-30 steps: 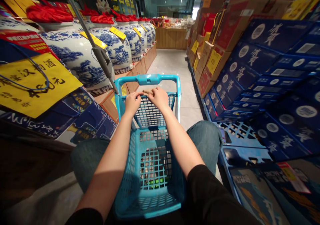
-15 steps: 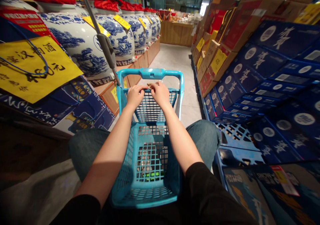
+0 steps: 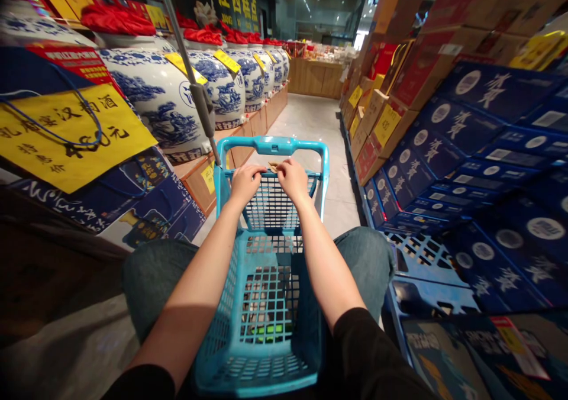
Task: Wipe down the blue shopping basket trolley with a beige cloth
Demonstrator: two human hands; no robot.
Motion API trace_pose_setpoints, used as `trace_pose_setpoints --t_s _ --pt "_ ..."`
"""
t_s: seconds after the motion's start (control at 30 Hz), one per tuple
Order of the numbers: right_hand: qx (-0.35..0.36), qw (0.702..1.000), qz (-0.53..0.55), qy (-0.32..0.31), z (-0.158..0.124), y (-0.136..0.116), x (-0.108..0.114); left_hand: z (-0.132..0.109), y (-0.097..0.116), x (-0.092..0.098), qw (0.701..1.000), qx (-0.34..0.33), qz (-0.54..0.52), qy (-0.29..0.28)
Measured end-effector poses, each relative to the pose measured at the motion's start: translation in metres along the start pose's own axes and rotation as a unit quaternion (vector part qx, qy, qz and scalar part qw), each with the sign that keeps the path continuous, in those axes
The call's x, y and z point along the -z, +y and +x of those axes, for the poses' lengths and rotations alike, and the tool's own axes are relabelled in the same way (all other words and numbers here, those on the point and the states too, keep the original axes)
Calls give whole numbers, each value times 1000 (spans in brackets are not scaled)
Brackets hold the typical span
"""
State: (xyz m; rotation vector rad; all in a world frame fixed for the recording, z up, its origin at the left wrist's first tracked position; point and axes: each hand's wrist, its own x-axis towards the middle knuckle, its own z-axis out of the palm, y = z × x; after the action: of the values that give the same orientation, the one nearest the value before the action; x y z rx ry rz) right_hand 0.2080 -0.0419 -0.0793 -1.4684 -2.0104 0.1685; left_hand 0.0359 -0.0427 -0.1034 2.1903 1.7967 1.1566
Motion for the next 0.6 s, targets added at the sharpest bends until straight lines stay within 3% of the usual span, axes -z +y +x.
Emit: trace_pose_setpoints --t_s 0.07,0.13,0.3,0.37,0.43,0.53,0.6 --pt "79 996 35 -30 0 -4 -6 0 -1 0 1000 1 2 0" --pt "91 994 45 -39 0 -6 -8 0 -2 1 1000 1 0 2" --pt "-96 995 -37 16 0 5 8 -1 0 3 1000 -7 -5 -4" --pt "-122 991 -50 28 0 7 9 -1 0 3 1000 -9 -6 -6" --pt "-79 996 -32 21 -1 2 3 -1 -1 2 1000 -9 -6 -5" --pt "53 998 20 -19 -1 -8 -10 -1 -3 1 1000 0 -2 6" --pt "77 996 34 -29 -1 -10 -12 -1 -5 1 1000 1 -4 10"
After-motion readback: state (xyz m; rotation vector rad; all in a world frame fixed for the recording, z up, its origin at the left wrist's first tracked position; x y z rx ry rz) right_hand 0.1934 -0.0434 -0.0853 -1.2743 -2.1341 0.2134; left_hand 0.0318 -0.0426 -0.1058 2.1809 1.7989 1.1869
